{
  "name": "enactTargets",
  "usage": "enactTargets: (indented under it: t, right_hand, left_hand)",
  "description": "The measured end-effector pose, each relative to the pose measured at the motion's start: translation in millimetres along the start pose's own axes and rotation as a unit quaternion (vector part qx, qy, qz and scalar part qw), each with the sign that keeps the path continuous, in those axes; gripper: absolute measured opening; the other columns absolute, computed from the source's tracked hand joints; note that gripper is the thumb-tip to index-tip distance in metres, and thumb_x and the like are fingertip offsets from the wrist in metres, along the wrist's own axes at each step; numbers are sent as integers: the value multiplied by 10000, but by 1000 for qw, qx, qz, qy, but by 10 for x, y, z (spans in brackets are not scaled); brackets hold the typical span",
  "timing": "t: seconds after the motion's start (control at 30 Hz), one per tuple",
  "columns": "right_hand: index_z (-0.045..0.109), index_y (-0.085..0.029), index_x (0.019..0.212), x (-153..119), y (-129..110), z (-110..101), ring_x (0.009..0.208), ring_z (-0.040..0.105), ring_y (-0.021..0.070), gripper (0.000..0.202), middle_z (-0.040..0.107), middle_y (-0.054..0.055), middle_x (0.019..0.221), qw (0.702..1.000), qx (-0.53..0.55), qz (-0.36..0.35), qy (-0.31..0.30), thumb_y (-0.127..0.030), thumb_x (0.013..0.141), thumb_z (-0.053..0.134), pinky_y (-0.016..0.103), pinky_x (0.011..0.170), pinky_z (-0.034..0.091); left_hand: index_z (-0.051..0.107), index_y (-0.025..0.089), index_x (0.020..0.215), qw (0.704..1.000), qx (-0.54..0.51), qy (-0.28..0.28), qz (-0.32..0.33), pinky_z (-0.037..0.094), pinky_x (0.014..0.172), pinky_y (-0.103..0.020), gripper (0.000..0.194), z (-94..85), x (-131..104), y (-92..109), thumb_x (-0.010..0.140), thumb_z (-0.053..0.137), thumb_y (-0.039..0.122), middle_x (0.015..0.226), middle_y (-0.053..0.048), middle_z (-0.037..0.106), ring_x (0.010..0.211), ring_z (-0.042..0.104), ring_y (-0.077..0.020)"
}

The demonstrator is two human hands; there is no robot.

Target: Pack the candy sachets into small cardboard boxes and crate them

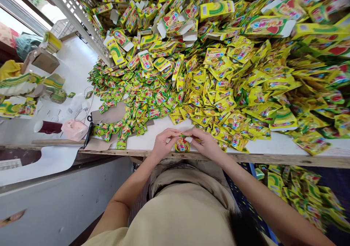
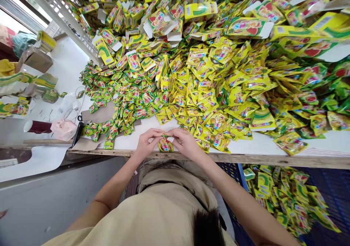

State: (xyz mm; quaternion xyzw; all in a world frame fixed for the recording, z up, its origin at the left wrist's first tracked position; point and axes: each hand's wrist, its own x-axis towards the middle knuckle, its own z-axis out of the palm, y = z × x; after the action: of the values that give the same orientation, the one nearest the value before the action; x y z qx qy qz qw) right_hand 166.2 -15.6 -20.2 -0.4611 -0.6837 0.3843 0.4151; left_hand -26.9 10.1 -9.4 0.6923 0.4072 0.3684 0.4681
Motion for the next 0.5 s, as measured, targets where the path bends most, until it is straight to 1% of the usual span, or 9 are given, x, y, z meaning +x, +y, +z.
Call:
enactTargets:
  t: [0.07, 0.13, 0.2, 0.27, 0.33, 0.37, 0.4, 0.43, 0.5]
  right_hand:
    - [657, -227, 966, 27, -37, 61, 839, 667, 202, 182, 713, 59, 908, 1000, 7, 18, 4, -194, 862, 511, 347, 755, 529]
    - [646, -223, 982, 43, -99, 47, 830, 656, 206, 173, 702, 61, 904, 998, 21, 47, 24, -245, 876, 511, 351, 739, 527]
    - [642, -227, 1000, -23, -150, -148, 839, 649, 211, 211, 691, 69, 924, 994, 23, 80, 68, -319, 900, 481, 358, 743, 524]
    - [664, -242, 947, -248, -140, -570, 817, 650, 218, 268, 691, 83, 906, 989, -5, 118, 85, -411, 906, 460, 368, 736, 522]
    - [687, -258, 794, -634, -51, -1134, 702, 659, 223, 279, 694, 98, 784, 985, -57, 161, -35, -500, 832, 555, 376, 665, 522]
    - [702, -271, 758, -857, 10, -1412, 672, 665, 234, 275, 699, 111, 753, 972, -96, 194, -88, -528, 781, 606, 388, 631, 520]
    - [708, -284, 694, -1070, 70, -1649, 576, 649, 241, 283, 689, 118, 668, 959, -141, 227, -92, -562, 702, 657, 396, 547, 499]
    - [703, -294, 634, -1249, 115, -1821, 474, 617, 248, 281, 671, 123, 590, 944, -180, 263, -91, -575, 632, 692, 397, 460, 455]
    - [711, -319, 658, -1422, 129, -1911, 509, 641, 281, 234, 697, 137, 641, 931, -221, 286, -50, -540, 581, 717, 443, 490, 475]
  left_hand:
    - [689, 179, 894, 1000, -12, -1, -11, 545, 754, -286, 131, 12, 1, 20, 843, 625, 282, 981, -89, 695, 921, 660, -169]
    - [660, 182, 994, 999, -40, -12, -35, 546, 788, -298, 199, 17, 5, 32, 850, 616, 312, 1027, -94, 683, 916, 662, -166]
    - [591, 195, 1136, 997, -56, -3, -50, 542, 815, -308, 318, -15, 16, 25, 853, 612, 339, 1102, -104, 660, 928, 662, -166]
    - [562, 199, 1168, 998, -20, 40, -50, 534, 815, -306, 351, -107, 38, -5, 855, 608, 351, 1133, -109, 644, 964, 651, -174]
    - [601, 189, 1086, 992, 71, 92, -41, 520, 815, -313, 269, -248, 76, -47, 867, 586, 344, 1086, -100, 652, 994, 627, -187]
    - [620, 185, 1040, 985, 128, 113, -35, 510, 821, -325, 228, -324, 106, -68, 874, 575, 335, 1051, -94, 657, 992, 615, -193]
    - [631, 184, 1008, 974, 183, 129, -29, 499, 830, -338, 202, -394, 145, -87, 879, 565, 324, 1024, -89, 662, 983, 605, -198]
    - [636, 186, 995, 962, 234, 139, -20, 486, 844, -353, 188, -452, 197, -103, 882, 558, 315, 1006, -85, 666, 975, 596, -205]
    - [636, 195, 1007, 937, 320, 138, -3, 455, 888, -380, 188, -514, 334, -129, 874, 571, 312, 1014, -81, 673, 994, 578, -222]
